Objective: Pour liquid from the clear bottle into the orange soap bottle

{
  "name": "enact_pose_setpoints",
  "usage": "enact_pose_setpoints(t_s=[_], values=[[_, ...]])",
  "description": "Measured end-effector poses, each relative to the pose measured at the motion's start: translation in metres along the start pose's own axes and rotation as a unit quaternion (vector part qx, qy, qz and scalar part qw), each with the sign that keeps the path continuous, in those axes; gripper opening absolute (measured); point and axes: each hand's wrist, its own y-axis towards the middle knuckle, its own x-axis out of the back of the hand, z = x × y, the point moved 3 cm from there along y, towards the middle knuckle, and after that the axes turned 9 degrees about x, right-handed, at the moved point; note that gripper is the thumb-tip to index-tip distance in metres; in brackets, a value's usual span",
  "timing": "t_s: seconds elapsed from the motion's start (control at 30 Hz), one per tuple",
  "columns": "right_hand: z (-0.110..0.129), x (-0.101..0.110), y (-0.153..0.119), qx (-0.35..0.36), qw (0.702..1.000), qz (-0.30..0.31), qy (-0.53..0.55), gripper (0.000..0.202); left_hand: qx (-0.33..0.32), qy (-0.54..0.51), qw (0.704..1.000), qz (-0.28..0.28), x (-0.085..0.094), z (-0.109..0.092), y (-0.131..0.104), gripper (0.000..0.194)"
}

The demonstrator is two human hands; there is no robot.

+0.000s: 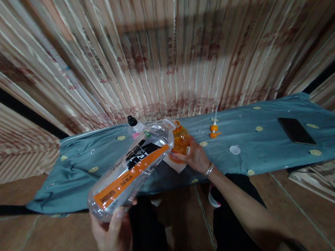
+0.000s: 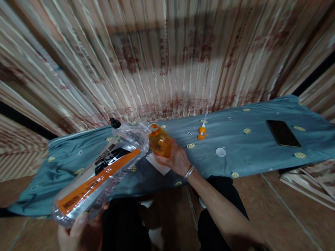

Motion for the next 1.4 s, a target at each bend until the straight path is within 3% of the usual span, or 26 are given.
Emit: enact_pose_setpoints(t_s=[0.33,0.8,1.4], values=[[0.0055,0.0012,-0.0002,-0.025,1.000,-0.002,-0.001,0.067,-0.008,-0.019,1.000,-0.016,-0.0014,0.0006,0.0008,0.056],[0.0005,-0.0013,-0.0004,-0.024,1.000,0.003,0.006,0.066,0.003,-0.033,0.999,-0.016,-0.0027,0.0003,0.0008,0.059],[0.0008,-0.0018,0.0005,-0.036,0.999,0.006,0.006,0.070,0.020,-0.052,0.997,-0.062,-0.0021,0.0031,-0.0038,0.058]])
